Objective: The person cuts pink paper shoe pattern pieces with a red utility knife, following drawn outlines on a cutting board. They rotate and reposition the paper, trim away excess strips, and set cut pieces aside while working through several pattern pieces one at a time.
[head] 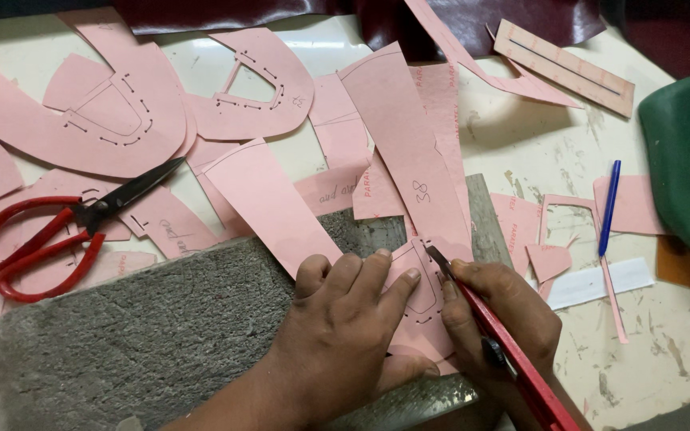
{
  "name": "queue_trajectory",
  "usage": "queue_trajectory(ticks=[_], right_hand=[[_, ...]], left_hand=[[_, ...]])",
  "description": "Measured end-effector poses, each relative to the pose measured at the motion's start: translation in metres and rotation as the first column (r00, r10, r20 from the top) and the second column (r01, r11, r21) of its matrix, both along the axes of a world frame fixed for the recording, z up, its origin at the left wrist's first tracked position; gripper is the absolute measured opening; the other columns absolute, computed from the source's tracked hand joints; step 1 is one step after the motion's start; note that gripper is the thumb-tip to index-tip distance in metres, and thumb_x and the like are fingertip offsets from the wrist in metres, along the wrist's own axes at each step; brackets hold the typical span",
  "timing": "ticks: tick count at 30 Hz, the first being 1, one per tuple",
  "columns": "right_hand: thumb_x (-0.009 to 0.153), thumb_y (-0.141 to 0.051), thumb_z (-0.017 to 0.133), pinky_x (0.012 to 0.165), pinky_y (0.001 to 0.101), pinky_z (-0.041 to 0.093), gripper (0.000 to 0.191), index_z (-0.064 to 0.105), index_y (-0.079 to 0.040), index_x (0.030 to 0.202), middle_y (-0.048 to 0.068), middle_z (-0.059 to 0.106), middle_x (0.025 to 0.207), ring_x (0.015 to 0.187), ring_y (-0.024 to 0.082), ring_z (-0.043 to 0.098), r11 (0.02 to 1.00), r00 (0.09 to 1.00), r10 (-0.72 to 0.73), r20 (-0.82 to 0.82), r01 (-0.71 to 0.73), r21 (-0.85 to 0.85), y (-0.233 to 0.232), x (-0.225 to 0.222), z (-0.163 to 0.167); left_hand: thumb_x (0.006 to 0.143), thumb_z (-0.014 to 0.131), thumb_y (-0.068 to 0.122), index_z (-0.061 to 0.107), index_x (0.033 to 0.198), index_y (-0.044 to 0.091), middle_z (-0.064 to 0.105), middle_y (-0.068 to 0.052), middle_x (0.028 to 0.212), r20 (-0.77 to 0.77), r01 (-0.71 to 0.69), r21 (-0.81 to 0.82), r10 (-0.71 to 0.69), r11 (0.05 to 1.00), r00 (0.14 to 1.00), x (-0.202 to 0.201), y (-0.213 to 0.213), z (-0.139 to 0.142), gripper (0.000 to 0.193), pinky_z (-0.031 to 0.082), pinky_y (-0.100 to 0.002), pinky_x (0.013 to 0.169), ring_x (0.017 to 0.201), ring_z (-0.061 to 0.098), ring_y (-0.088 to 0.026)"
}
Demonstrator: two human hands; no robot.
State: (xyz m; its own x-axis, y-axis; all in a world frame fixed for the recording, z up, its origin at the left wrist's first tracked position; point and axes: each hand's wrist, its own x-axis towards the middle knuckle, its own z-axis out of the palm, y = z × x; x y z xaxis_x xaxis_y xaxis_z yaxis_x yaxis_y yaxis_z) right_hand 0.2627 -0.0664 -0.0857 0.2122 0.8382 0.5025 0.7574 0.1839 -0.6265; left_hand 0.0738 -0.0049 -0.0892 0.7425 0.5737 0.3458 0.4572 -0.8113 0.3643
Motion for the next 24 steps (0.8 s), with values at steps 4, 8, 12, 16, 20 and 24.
queue_trajectory(ticks=[4, 8, 12, 16, 20, 24], right_hand=[[0.09, 0.002, 0.071, 0.066, 0.0263, 0.058, 0.017, 0.066, 0.004, 0.106, 0.014, 0.072, 0.089, 0.075, 0.016, 0.073, 1.0, 1.0, 0.005, -0.006, -0.005, -0.003, -0.0011, 0.0003, -0.0007], [0.09, 0.002, 0.071, 0.067, 0.0262, 0.058, 0.017, 0.066, 0.004, 0.106, 0.014, 0.072, 0.09, 0.076, 0.016, 0.073, 1.0, 1.0, 0.015, 0.0, -0.015, 0.011, -0.0009, 0.0008, -0.0018], [0.09, 0.003, 0.071, 0.065, 0.0258, 0.058, 0.016, 0.065, 0.004, 0.106, 0.014, 0.072, 0.09, 0.075, 0.016, 0.073, 0.999, 0.999, 0.037, -0.008, -0.037, 0.014, -0.0004, 0.0022, -0.002], [0.09, 0.003, 0.07, 0.066, 0.0261, 0.059, 0.016, 0.065, 0.003, 0.106, 0.015, 0.072, 0.092, 0.076, 0.017, 0.074, 0.999, 0.999, 0.035, 0.009, -0.035, 0.022, -0.0003, 0.0026, -0.0022], [0.089, 0.003, 0.069, 0.067, 0.027, 0.059, 0.017, 0.065, 0.004, 0.106, 0.016, 0.072, 0.093, 0.077, 0.018, 0.074, 0.999, 0.999, 0.032, 0.002, -0.032, 0.012, -0.0019, 0.0024, -0.0021], [0.09, 0.003, 0.068, 0.068, 0.0276, 0.059, 0.017, 0.064, 0.004, 0.106, 0.016, 0.072, 0.094, 0.078, 0.018, 0.073, 0.998, 0.999, 0.052, -0.011, -0.052, 0.023, -0.0015, 0.0022, -0.0024]], left_hand=[[0.071, 0.078, 0.067, 0.066, 0.13, -0.001, 0.057, -0.024, 0.133, 0.004, -0.003, 0.01, 0.003, 1.0, 1.0, -0.0002, -0.001, -0.0008, 0.091, 0.026, -0.047, 0.104, 0.12, 0.047, -0.031], [0.07, 0.078, 0.066, 0.066, 0.129, 0.0, 0.057, -0.024, 0.133, 0.001, -0.011, 0.018, 0.011, 1.0, 1.0, 0.0001, -0.0018, -0.002, 0.09, 0.026, -0.048, 0.104, 0.121, 0.047, -0.032], [0.072, 0.077, 0.068, 0.065, 0.13, -0.001, 0.056, -0.024, 0.132, -0.003, -0.001, 0.004, 0.001, 1.0, 1.0, -0.0001, -0.0014, -0.0025, 0.091, 0.026, -0.048, 0.104, 0.12, 0.047, -0.032], [0.072, 0.077, 0.067, 0.065, 0.131, -0.002, 0.056, -0.024, 0.131, -0.016, 0.004, -0.021, -0.004, 1.0, 1.0, 0.0004, -0.0007, -0.0024, 0.091, 0.026, -0.048, 0.102, 0.12, 0.047, -0.032], [0.07, 0.079, 0.065, 0.065, 0.131, 0.0, 0.055, -0.024, 0.132, -0.002, -0.003, -0.015, 0.003, 1.0, 1.0, 0.0004, -0.001, -0.0024, 0.09, 0.026, -0.048, 0.103, 0.12, 0.047, -0.032], [0.069, 0.081, 0.062, 0.064, 0.132, 0.0, 0.055, -0.024, 0.132, -0.002, 0.0, -0.018, 0.0, 1.0, 1.0, 0.0004, -0.0004, -0.0022, 0.09, 0.026, -0.048, 0.103, 0.12, 0.046, -0.032]])
